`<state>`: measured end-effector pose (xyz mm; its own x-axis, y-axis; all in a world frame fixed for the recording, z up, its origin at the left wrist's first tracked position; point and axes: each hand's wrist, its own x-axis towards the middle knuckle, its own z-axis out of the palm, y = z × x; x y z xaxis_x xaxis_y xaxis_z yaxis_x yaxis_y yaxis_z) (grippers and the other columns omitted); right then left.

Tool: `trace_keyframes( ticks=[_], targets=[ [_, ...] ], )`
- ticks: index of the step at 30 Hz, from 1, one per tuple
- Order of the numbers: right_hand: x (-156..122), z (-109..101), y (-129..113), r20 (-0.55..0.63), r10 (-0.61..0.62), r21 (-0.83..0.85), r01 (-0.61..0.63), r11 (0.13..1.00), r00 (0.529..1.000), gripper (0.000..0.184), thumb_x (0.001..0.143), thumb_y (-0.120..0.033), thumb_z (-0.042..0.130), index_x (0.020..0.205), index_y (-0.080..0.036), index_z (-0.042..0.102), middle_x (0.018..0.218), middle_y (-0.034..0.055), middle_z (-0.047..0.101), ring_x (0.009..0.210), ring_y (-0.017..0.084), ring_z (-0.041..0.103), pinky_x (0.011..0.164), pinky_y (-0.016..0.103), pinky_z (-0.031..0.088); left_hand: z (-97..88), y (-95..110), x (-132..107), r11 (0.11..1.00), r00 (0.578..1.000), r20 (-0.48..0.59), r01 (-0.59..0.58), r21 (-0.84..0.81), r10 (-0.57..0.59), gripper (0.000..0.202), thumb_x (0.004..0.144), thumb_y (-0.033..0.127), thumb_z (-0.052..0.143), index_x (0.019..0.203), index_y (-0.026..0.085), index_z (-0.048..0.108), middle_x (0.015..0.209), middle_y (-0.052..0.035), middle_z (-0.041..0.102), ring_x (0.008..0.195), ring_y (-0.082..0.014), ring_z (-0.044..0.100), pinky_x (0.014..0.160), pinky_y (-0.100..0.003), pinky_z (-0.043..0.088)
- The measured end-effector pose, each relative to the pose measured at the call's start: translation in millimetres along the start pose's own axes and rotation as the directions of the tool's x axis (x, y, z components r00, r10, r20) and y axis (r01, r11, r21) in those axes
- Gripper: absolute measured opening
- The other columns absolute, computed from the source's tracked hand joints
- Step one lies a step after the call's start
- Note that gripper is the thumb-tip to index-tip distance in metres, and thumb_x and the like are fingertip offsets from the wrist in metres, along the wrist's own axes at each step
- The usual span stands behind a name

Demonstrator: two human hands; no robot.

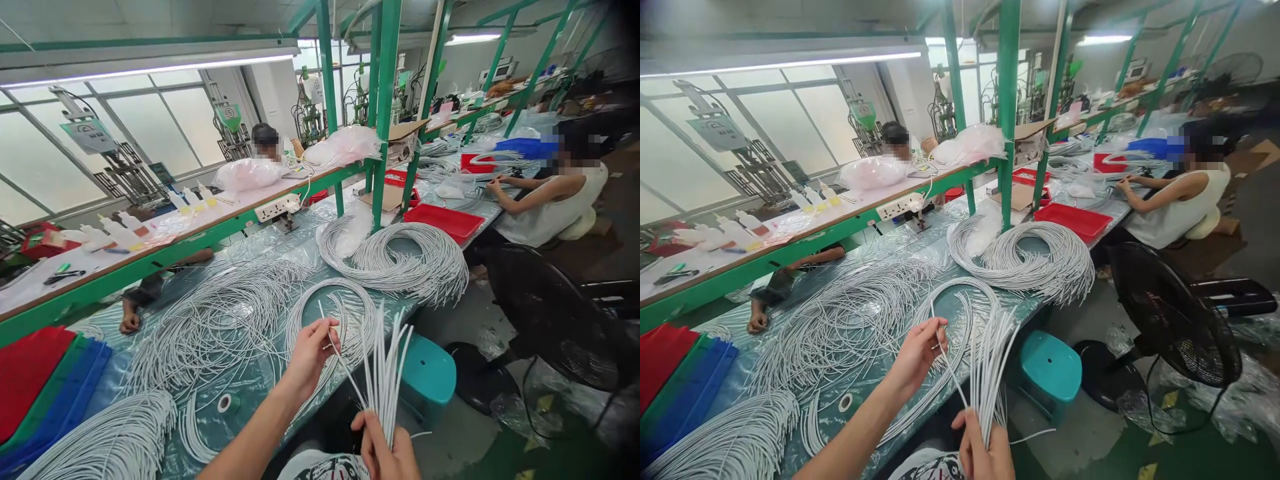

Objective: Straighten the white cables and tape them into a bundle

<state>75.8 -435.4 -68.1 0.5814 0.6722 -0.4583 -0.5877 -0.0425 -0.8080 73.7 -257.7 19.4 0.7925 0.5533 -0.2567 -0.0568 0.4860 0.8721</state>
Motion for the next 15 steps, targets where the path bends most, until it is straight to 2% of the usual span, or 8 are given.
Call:
trace_keyframes(
  ticks=[3,6,10,13,15],
  targets=[
    [6,-7,-15,-0.015,-0.054,0.066,0.055,0.996,0.998,0.054,0.075,-0.072,0.061,0.080,-0.018,0.065,0.053,0.0024,0.058,0.033,0.010,0.040,0.036,0.027,0.039,2.7,5,-6,0.996,0.997,-0.010,-0.070,0.064,0.070,0.035,0.083,0.042,0.068,0.101,0.013,0.064,0.062,0.0027,0.057,0.052,-0.0071,0.051,0.054,-0.020,0.041],
    [4,-7,-31,-0.093,-0.129,0.077,0.137,0.988,0.987,0.055,0.077,-0.070,0.061,0.082,-0.015,0.066,0.065,0.0090,0.068,0.040,0.016,0.056,0.043,0.031,0.050,4.4,7,-10,0.989,0.996,0.084,-0.043,0.144,0.031,0.038,0.083,0.043,0.068,0.105,0.013,0.061,0.060,0.0017,0.061,0.044,-0.0074,0.050,0.046,-0.020,0.037],
    [-4,3,-44,-0.121,-0.153,0.055,0.161,0.985,0.981,0.060,0.077,-0.071,0.060,0.084,-0.011,0.065,0.071,0.0141,0.073,0.051,0.023,0.067,0.052,0.034,0.057,10.3,-4,-7,0.974,0.984,0.174,-0.001,0.226,-0.039,0.036,0.081,0.046,0.068,0.097,0.014,0.058,0.066,-0.0030,0.067,0.047,-0.0103,0.056,0.048,-0.021,0.041],
    [-7,11,-42,-0.066,-0.129,0.045,0.132,0.990,0.989,0.063,0.075,-0.073,0.060,0.083,-0.011,0.064,0.070,0.0150,0.073,0.054,0.024,0.069,0.053,0.033,0.058,16.0,-17,2,0.963,0.990,0.142,-0.020,0.268,-0.019,0.038,0.078,0.048,0.069,0.092,0.015,0.056,0.068,-0.0042,0.068,0.055,-0.0129,0.060,0.052,-0.022,0.043],
    [-8,13,-37,-0.008,-0.089,0.050,0.090,0.995,0.996,0.063,0.075,-0.073,0.060,0.084,-0.011,0.064,0.066,0.0119,0.071,0.045,0.020,0.065,0.044,0.028,0.052,17.9,-23,8,0.957,0.995,0.097,-0.052,0.286,0.025,0.039,0.076,0.050,0.070,0.090,0.016,0.057,0.069,-0.0035,0.067,0.059,-0.0133,0.060,0.052,-0.021,0.042]
  ],
)
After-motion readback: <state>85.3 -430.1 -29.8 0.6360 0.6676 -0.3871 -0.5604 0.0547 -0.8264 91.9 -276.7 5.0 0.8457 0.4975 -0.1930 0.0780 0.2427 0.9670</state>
